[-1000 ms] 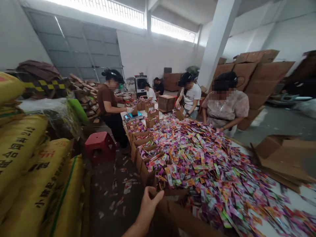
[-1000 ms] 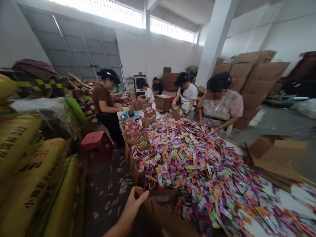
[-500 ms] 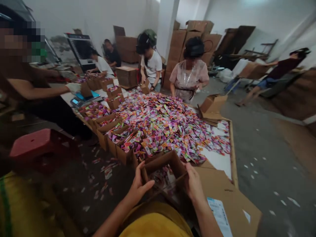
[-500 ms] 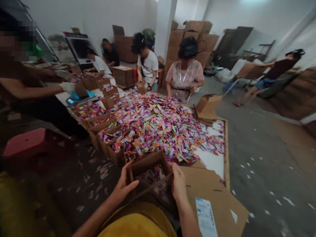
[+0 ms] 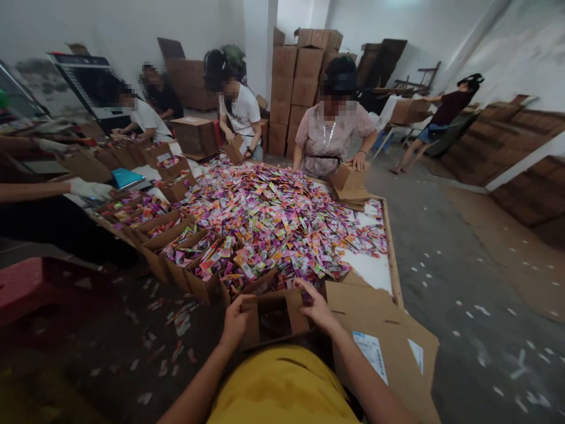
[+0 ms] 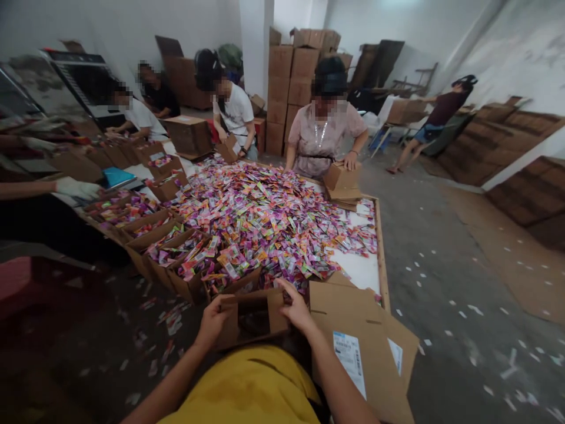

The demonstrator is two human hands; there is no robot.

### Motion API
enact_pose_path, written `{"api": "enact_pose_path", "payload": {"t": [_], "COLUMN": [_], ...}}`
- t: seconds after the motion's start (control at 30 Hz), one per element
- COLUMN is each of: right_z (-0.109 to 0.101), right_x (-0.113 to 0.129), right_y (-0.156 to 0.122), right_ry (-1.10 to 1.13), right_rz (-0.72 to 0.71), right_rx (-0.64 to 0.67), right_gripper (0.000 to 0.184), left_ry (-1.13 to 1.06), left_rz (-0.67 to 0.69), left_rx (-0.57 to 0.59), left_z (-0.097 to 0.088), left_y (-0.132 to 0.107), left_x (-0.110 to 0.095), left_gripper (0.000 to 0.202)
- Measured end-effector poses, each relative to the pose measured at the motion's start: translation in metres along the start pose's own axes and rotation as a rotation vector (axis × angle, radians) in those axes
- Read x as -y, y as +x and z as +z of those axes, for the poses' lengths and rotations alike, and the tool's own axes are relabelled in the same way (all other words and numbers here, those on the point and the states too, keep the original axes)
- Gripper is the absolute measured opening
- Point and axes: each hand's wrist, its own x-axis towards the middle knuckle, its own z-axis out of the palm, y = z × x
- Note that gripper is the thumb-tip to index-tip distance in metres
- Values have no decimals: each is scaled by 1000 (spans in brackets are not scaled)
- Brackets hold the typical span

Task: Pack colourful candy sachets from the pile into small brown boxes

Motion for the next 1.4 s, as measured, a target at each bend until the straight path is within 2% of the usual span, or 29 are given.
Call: {"api": "enact_pose_path", "payload": {"t": [0.07, 0.1, 0.17, 0.27, 0.33, 0.4, 0.47, 0.5, 0.57, 0.63, 0.73, 0.8, 0.87, 0.93, 1.03, 1.1, 1.17, 1.2, 1.27, 1.3, 1.33, 1.4], "right_z": [-9, -14, -21, -24, -21, -18, -14, -12, -7, 0, 11, 18, 25, 31, 35, 33, 25, 19, 3, -7, -17, -42], "right_x": [6, 8, 12, 18, 23, 28, 31, 31, 29, 24, 11, 3, -2, -2, 4, 5, -1, -8, -29, -41, -52, -69], "right_y": [-8, -12, -17, -15, -11, -10, -10, -11, -11, -9, -2, 0, 0, -2, -7, -15, -30, -39, -64, -79, -95, -127], "right_ry": [-71, -115, -223, -396, -520, -606, -652, -668, -700, -748, -850, -922, -996, -1072, -1107, -1046, -997, -994, -1022, -1045, -1071, -1120], "right_rz": [-80, -94, -118, -127, -141, -192, -263, -292, -314, -301, -283, -271, -258, -242, -222, -219, -130, -22, 290, 427, 515, 528], "right_rx": [121, 196, 308, 310, 273, 249, 253, 251, 209, 112, -42, -89, -79, -48, -39, -121, -331, -467, -675, -698, -667, -509], "right_gripper": [54, 49, 57, 78, 80, 71, 55, 44, 27, 23, 14, 13, 15, 17, 16, 16, 30, 42, 69, 78, 84, 85], "left_ry": [9, 17, 69, 272, 461, 641, 753, 771, 758, 767, 869, 959, 1055, 1131, 1126, 1102, 1112, 1129, 1166, 1176, 1182, 1187], "left_rz": [56, 95, 162, 208, 206, 228, 297, 333, 366, 370, 352, 347, 364, 399, 478, 505, 492, 476, 438, 423, 416, 437], "left_rx": [-3, 12, 96, 335, 483, 545, 532, 515, 479, 431, 338, 333, 357, 358, 401, 474, 538, 553, 564, 566, 564, 560], "left_z": [-4, -7, -14, -28, -32, -29, -19, -13, 0, 12, 29, 39, 46, 48, 43, 37, 33, 32, 30, 30, 29, 28], "left_y": [-4, -5, -4, -1, -1, -4, -7, -7, -4, 2, 13, 19, 21, 20, 20, 21, 20, 18, 14, 11, 9, 4], "left_x": [4, 5, 3, -16, -35, -53, -63, -65, -63, -57, -52, -55, -58, -59, -49, -39, -32, -32, -34, -37, -40, -45], "left_gripper": [15, 13, 16, 34, 39, 43, 52, 50, 31, 19, 11, 8, 4, 9, 15, 28, 53, 62, 64, 62, 60, 68]}}
